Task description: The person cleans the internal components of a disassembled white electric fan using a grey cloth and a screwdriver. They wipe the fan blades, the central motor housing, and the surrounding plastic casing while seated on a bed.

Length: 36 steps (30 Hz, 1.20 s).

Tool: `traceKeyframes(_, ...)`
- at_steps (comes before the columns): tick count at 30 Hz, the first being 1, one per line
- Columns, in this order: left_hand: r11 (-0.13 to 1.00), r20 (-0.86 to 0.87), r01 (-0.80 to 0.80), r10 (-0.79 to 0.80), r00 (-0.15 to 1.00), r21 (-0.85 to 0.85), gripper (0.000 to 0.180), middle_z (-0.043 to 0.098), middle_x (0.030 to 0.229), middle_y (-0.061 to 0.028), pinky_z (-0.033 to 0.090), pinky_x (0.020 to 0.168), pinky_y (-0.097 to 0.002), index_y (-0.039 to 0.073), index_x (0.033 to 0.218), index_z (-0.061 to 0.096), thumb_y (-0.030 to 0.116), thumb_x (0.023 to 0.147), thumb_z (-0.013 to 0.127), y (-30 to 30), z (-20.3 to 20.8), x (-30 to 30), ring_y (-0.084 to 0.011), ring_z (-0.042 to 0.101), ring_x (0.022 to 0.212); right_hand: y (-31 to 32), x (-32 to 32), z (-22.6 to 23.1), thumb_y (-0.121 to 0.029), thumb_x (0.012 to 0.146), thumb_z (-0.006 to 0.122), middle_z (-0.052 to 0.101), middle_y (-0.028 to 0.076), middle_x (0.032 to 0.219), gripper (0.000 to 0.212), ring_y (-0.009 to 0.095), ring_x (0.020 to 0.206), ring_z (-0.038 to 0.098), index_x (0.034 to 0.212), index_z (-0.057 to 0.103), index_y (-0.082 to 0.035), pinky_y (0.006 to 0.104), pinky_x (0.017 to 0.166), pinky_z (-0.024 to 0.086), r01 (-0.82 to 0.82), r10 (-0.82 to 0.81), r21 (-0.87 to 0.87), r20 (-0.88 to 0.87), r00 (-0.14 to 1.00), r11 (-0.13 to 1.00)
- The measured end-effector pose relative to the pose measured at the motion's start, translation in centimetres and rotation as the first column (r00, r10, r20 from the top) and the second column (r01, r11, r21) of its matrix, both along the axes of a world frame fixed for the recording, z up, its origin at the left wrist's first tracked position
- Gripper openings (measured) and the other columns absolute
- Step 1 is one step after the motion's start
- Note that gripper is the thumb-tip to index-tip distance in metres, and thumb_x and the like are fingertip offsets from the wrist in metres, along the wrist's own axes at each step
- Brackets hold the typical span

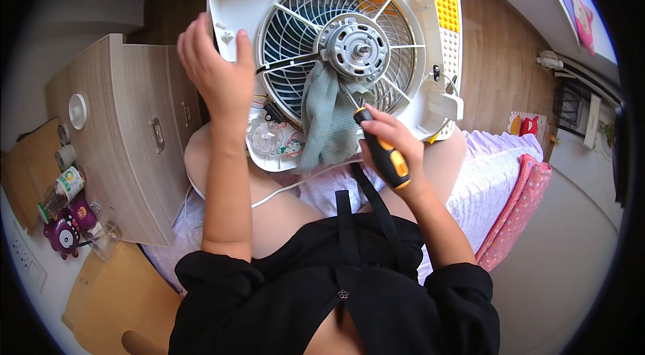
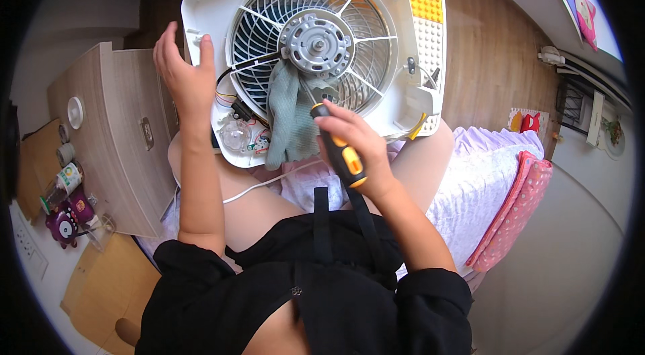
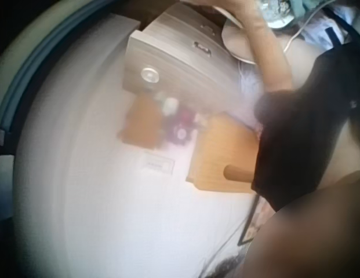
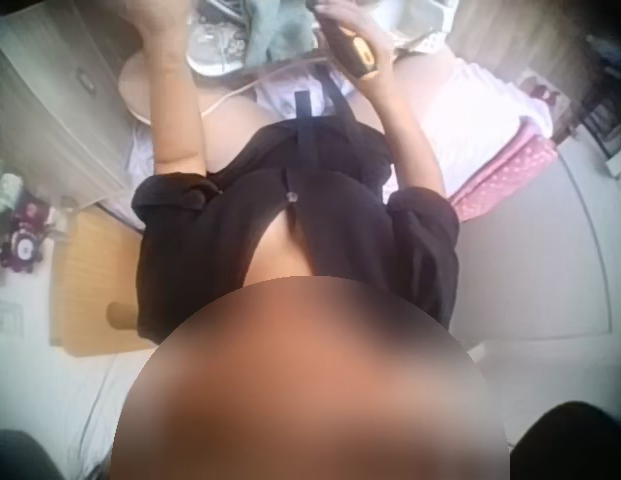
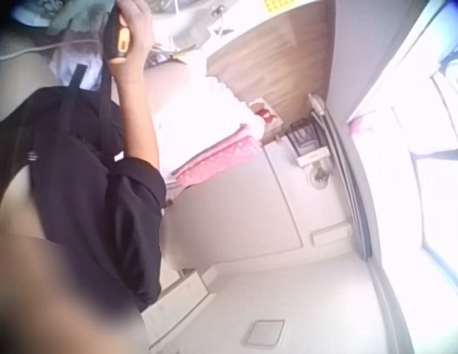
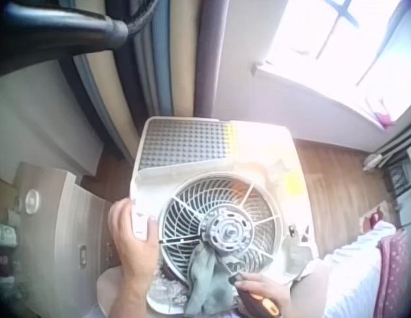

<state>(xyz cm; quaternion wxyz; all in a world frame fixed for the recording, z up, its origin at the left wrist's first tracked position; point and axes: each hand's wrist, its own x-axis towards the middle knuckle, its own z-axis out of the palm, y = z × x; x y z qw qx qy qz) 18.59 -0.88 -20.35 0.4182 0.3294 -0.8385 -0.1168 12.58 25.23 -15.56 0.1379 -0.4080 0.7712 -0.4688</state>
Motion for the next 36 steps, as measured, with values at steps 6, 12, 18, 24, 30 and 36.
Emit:
traceKeyframes(6, 0.88, 0.072, 0.162, -0.215, 0.974, 0.447, 0.048, 0.046, 0.129, -0.0274, 0.03, 0.105, -0.0495, -0.002, 0.129, 0.042, 0.002, 0.082, 0.05, -1.6, -3.5, 1.7, -0.0489, 0.033, 0.126, -2.0, 1.5, -0.4, 0.01, 0.068, 0.07, 0.057, 0.023, 0.118, 0.036, 0.031, 0.094, 0.064, 0.102, 0.064, -0.002, 0.0332, 0.079, 0.052, -0.064, 0.077, 0.075, -0.191, 0.979, 0.995)
traceKeyframes(12, 0.857, 0.012, 0.109, -0.133, 0.991, 0.504, 0.047, 0.047, 0.126, -0.0293, 0.031, 0.104, -0.0483, -0.004, 0.127, 0.043, -0.003, 0.08, 0.043, -1.3, -4.3, 1.4, -0.047, 0.037, 0.124, -4.3, 2.2, 3.1, 0.001, 0.066, 0.068, 0.06, 0.021, 0.111, 0.041, 0.035, 0.09, 0.064, 0.106, 0.061, -0.006, 0.0357, 0.077, 0.051, 0.037, -0.012, 0.16, -0.152, 0.988, 0.986)
traceKeyframes(18, 0.846, 0.002, 0.119, -0.141, 0.99, 0.519, 0.048, 0.047, 0.125, -0.031, 0.034, 0.102, -0.0474, -0.004, 0.128, 0.044, -0.004, 0.08, 0.043, -1.3, -4.1, 1.7, -0.0467, 0.041, 0.121, -2.6, 1.1, 3.2, 0.005, 0.07, 0.069, 0.065, 0.018, 0.099, 0.034, 0.028, 0.092, 0.066, 0.102, 0.062, -0.002, 0.0313, 0.08, 0.051, 0.101, -0.094, 0.107, -0.065, 0.993, 0.989)
traceKeyframes(24, 0.846, -0.025, 0.157, -0.168, 0.986, 0.51, 0.05, 0.047, 0.125, -0.0324, 0.036, 0.101, -0.0475, -0.003, 0.129, 0.044, -0.005, 0.079, 0.044, -1.3, -4.4, 1.7, -0.0475, 0.042, 0.12, -3.0, 1.2, 0.6, 0.005, 0.07, 0.069, 0.064, 0.018, 0.106, 0.034, 0.029, 0.089, 0.067, 0.102, 0.061, -0.003, 0.0299, 0.079, 0.051, 0.088, -0.088, -0.006, -0.103, 0.991, 0.996)
traceKeyframes(30, 0.874, -0.054, 0.137, -0.126, 0.991, 0.465, 0.049, 0.048, 0.121, -0.0328, 0.037, 0.099, -0.0474, -0.004, 0.127, 0.045, -0.005, 0.077, 0.044, -1.3, -4.9, 1.7, -0.0477, 0.045, 0.115, -2.7, 1.8, -0.7, 0.007, 0.073, 0.065, 0.061, 0.019, 0.115, 0.032, 0.026, 0.097, 0.064, 0.102, 0.059, -0.004, 0.0307, 0.084, 0.049, 0.101, -0.096, -0.056, 0.09, 0.991, 0.993)
traceKeyframes(36, 0.871, -0.088, 0.168, -0.143, 0.986, 0.462, 0.049, 0.048, 0.12, -0.0335, 0.038, 0.098, -0.0474, -0.006, 0.126, 0.045, -0.006, 0.076, 0.044, -1.4, -4.8, 1.8, -0.0479, 0.047, 0.112, -3.3, 1.6, -1.5, 0.011, 0.072, 0.063, 0.061, 0.021, 0.112, 0.032, 0.028, 0.102, 0.064, 0.099, 0.057, -0.004, 0.0318, 0.087, 0.049, 0.08, -0.062, -0.165, 0.115, 0.992, 0.983)
